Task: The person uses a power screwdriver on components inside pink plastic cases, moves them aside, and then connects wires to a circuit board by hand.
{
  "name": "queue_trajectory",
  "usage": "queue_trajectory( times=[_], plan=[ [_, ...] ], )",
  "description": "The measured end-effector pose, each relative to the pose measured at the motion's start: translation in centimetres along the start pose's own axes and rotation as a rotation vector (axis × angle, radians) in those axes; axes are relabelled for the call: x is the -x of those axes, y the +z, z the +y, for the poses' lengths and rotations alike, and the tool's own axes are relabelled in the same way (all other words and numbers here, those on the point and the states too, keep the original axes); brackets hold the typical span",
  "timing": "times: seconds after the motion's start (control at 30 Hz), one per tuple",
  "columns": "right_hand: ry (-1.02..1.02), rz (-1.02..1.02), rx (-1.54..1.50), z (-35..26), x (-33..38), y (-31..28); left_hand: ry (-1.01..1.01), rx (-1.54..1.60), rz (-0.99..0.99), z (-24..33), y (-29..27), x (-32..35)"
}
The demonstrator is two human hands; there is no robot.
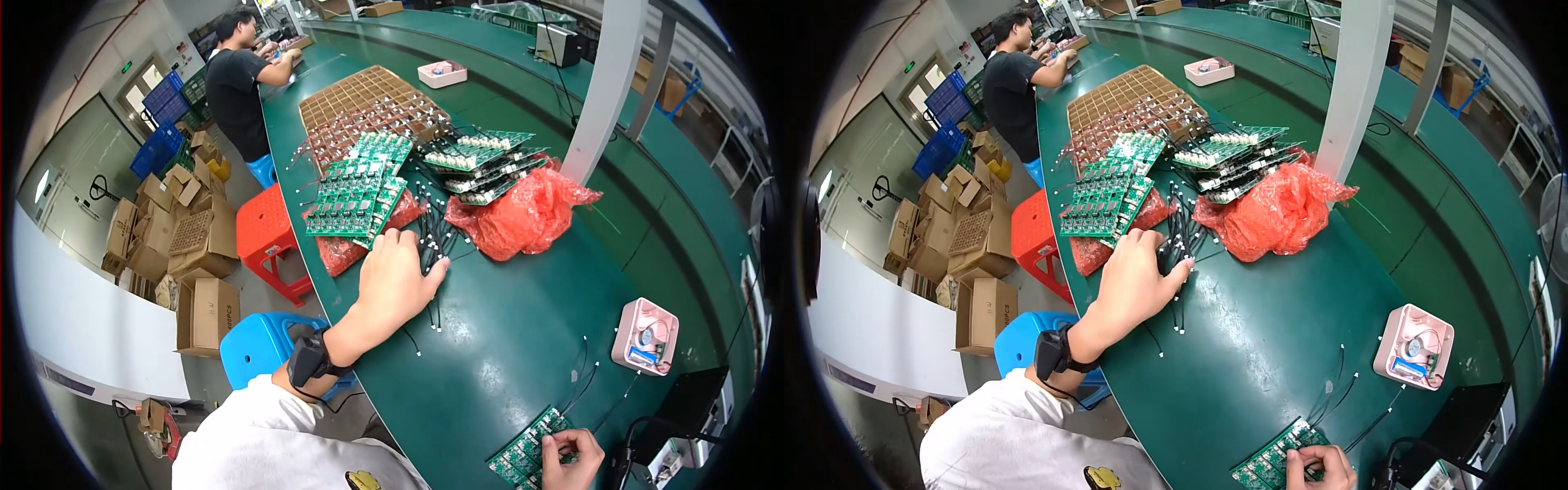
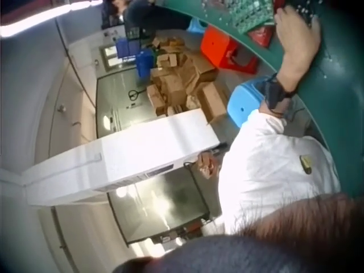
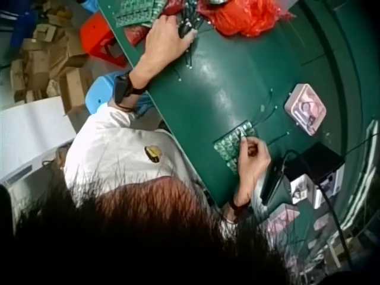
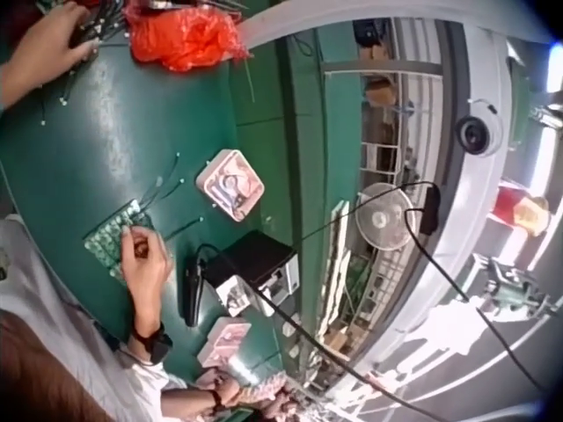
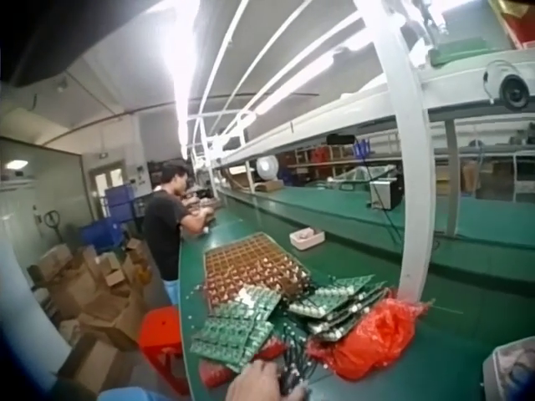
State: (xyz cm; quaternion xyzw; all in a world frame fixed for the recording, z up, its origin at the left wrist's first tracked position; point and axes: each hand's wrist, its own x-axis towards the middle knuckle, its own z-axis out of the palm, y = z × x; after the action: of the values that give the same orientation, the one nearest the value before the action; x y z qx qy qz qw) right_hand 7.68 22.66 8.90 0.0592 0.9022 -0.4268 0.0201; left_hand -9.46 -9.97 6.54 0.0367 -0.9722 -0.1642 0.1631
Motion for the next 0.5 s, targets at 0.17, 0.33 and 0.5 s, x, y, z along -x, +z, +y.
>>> queue_trajectory(
  times=[0.17, 0.33, 0.5],
  plan=[
    [-0.13, 0.061, -0.01, 0.2, 1.4, -0.6, -0.183, 0.092, -0.228, -0.7, -1.0, -1.0],
    [-0.015, 0.145, -0.065, 1.1, 3.7, -1.6, -0.247, 0.249, -0.122, 0.4, -3.4, -0.4],
    [-0.057, 0.161, -0.054, 1.6, 4.0, -2.0, -0.279, 0.58, 0.04, 0.4, -4.0, 1.7]
  ],
)
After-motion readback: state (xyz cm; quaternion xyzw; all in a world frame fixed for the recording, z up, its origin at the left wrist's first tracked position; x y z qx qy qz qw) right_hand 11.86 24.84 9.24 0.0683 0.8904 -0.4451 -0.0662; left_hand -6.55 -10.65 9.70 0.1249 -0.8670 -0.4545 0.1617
